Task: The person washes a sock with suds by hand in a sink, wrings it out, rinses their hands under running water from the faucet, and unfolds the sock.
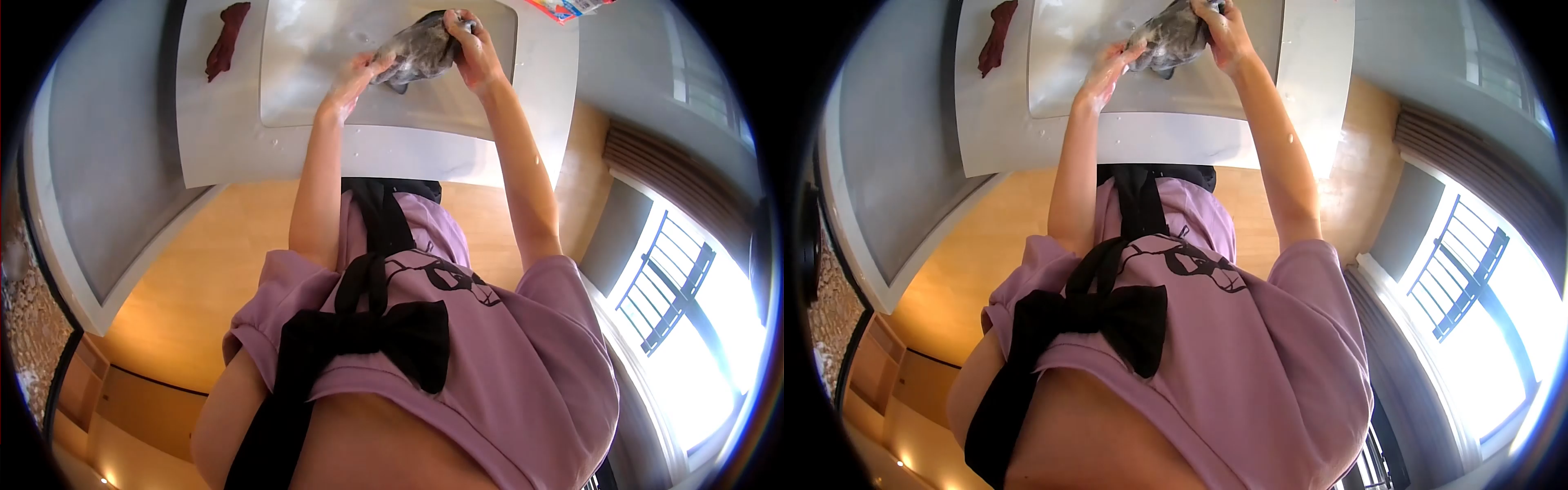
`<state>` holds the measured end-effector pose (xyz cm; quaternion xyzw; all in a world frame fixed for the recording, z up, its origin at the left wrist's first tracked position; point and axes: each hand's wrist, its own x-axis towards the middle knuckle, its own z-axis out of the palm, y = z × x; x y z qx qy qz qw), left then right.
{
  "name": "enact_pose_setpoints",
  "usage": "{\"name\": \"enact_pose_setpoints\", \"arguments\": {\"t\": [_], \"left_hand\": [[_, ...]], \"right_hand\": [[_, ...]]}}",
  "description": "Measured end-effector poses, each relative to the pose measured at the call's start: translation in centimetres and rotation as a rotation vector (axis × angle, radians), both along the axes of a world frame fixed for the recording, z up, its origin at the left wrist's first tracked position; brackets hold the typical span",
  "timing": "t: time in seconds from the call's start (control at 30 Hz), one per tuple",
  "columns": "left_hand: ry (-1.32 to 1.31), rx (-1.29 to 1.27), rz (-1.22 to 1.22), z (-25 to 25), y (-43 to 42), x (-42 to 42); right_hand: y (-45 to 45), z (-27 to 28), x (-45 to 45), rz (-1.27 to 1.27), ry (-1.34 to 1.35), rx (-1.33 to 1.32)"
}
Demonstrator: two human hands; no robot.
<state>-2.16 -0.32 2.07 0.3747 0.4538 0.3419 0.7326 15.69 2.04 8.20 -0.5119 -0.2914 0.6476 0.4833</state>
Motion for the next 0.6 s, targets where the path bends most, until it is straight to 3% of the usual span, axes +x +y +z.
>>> {"name": "enact_pose_setpoints", "arguments": {"t": [0.17, 0.23, 0.27, 0.33, 0.37, 0.47, 0.5, 0.53, 0.6], "left_hand": [[0.083, 0.007, 0.225, -1.7, 0.1, 1.3], [0.058, 0.005, 0.321, -1.5, 0.1, 2.1], [-0.036, -0.13, 0.432, -1.4, 0.1, 2.6], [-0.223, -0.332, 0.526, -0.5, 0.2, 2.9], [-0.399, -0.246, 0.531, -0.6, -0.4, 2.8], [-0.81, -0.225, 0.235, -4.9, -0.6, 1.4], [-0.809, -0.226, 0.236, -4.5, -0.9, 1.8], [-0.703, 0.057, 0.288, -3.7, -1.6, 2.7], [-0.637, 0.178, 0.272, -2.9, -1.8, 2.3]], "right_hand": [[0.6, -1.2, -0.9, -0.242, 0.025, 0.035], [0.4, -0.5, -2.1, -0.242, -0.089, 0.039], [0.0, -0.5, -3.1, -0.263, -0.181, 0.06], [-1.5, -0.1, -4.8, -0.018, -0.474, 0.26], [-2.3, -0.6, -5.4, 0.134, -0.504, 0.433], [-3.5, -1.4, -7.0, 0.379, -0.979, 0.784], [-2.9, -2.1, -7.0, 0.419, -1.168, 0.856], [-1.7, -2.7, -7.0, 0.389, -1.17, 0.55], [1.0, -3.1, -6.5, 0.29, -1.166, 0.053]]}}
